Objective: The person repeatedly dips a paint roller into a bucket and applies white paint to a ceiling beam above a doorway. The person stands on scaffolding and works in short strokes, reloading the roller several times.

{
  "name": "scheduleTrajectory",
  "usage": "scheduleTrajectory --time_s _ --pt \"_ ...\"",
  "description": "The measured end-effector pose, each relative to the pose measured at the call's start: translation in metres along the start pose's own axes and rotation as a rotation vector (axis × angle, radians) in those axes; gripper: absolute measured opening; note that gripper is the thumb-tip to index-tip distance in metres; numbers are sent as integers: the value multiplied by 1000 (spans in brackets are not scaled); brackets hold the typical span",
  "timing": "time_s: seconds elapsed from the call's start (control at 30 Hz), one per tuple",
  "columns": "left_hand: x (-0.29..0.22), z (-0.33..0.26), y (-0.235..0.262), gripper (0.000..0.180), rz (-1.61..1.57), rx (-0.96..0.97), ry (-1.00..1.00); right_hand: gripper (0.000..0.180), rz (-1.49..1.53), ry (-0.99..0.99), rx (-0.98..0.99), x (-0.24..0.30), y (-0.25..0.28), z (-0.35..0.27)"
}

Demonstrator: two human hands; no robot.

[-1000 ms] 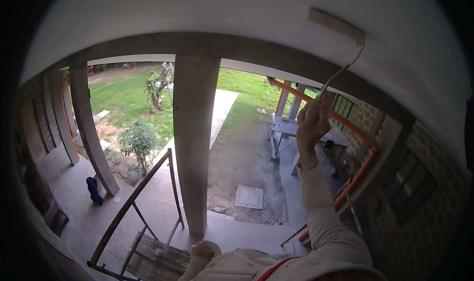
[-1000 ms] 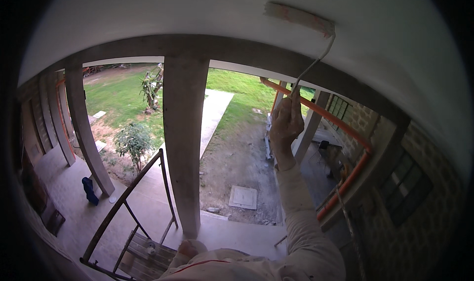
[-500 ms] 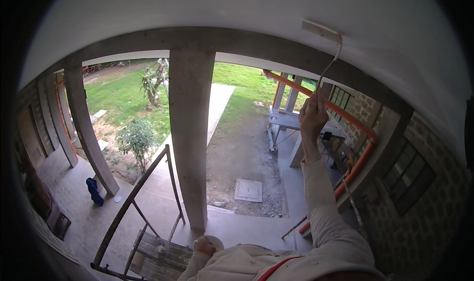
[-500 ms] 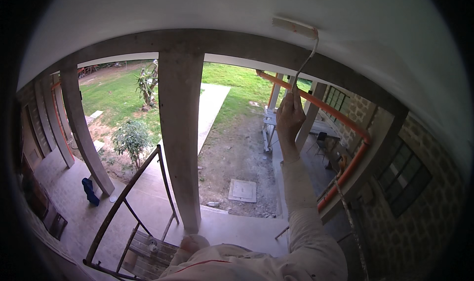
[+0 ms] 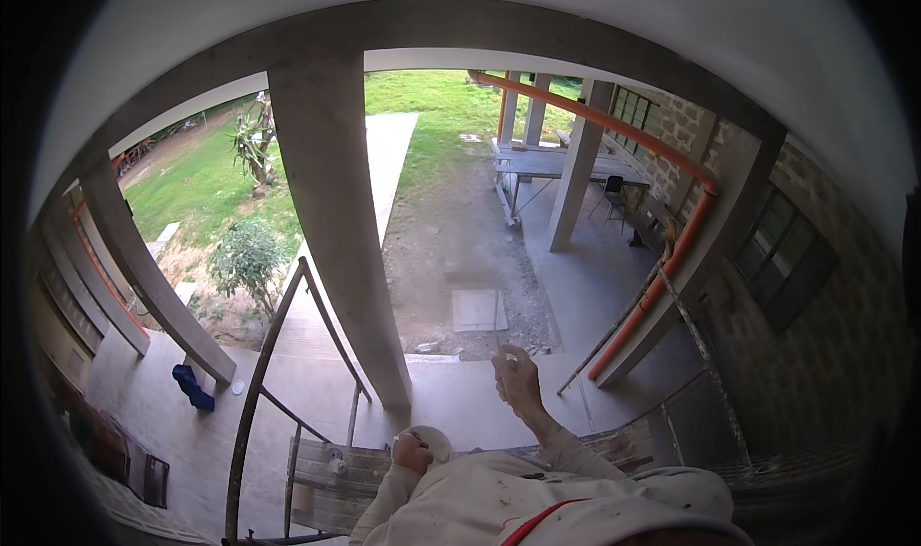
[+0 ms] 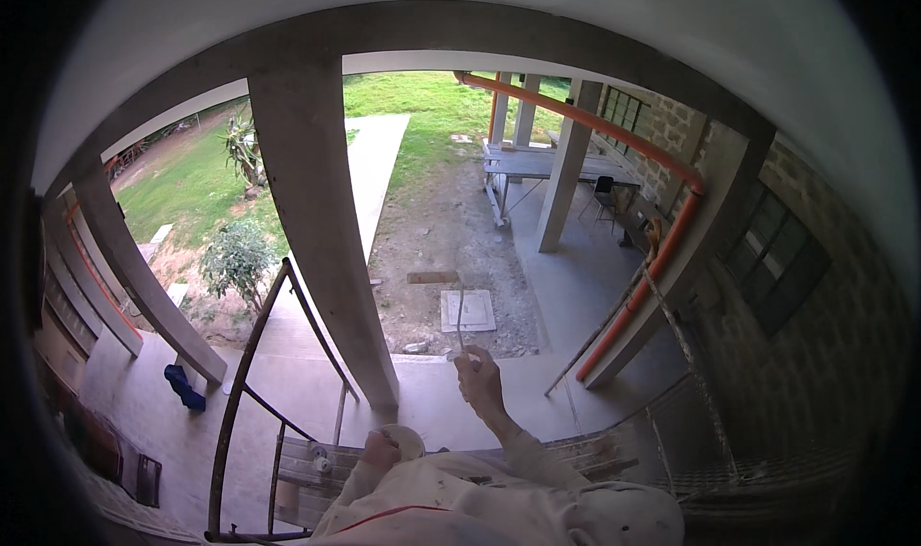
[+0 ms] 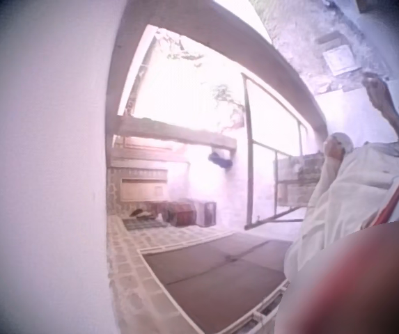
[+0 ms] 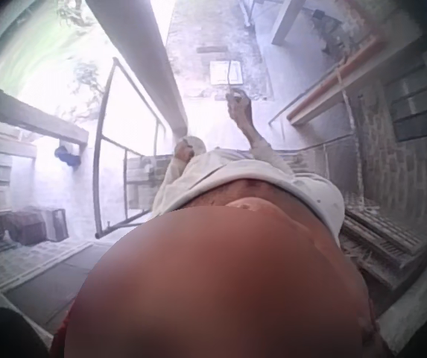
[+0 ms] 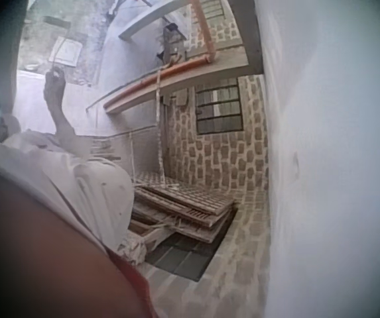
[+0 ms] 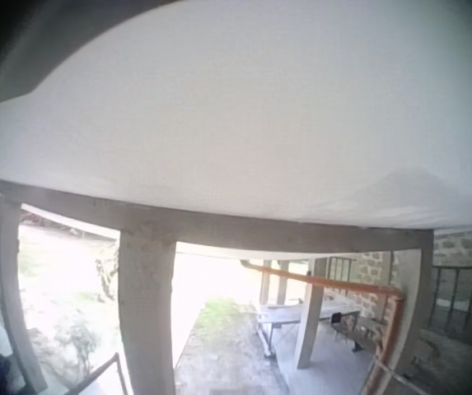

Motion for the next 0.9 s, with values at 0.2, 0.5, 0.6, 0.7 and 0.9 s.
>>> scheduleTrajectory --time_s 0.2,0.5,0.6,0.7,0.9 --pt "-68 -23 25 35 -139 114 -47 38 -60 -23 93 -27 24 -47" --pt "-67 -3 -8 23 -1052 95 680 43 -629 -135 269 -71 60 -58" --pt "-104 -2 -2 21 -780 64 458 43 -601 -98 282 -59 70 -53" --pt "-107 -4 -23 21 -1017 18 651 41 -612 -155 356 -55 84 -54" --pt "-155 3 -55 20 -1374 -137 888 41 -798 -15 449 -51 98 -49"
Point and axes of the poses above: each hand's wrist, its own z-axis towards the middle knuckle, its own y-axis out of the back of the hand, x = y × z, the point moved 10 cm from there along z, towards the middle knuckle, and after that the axes turned 11 degrees about y, right-handed, at the moved point
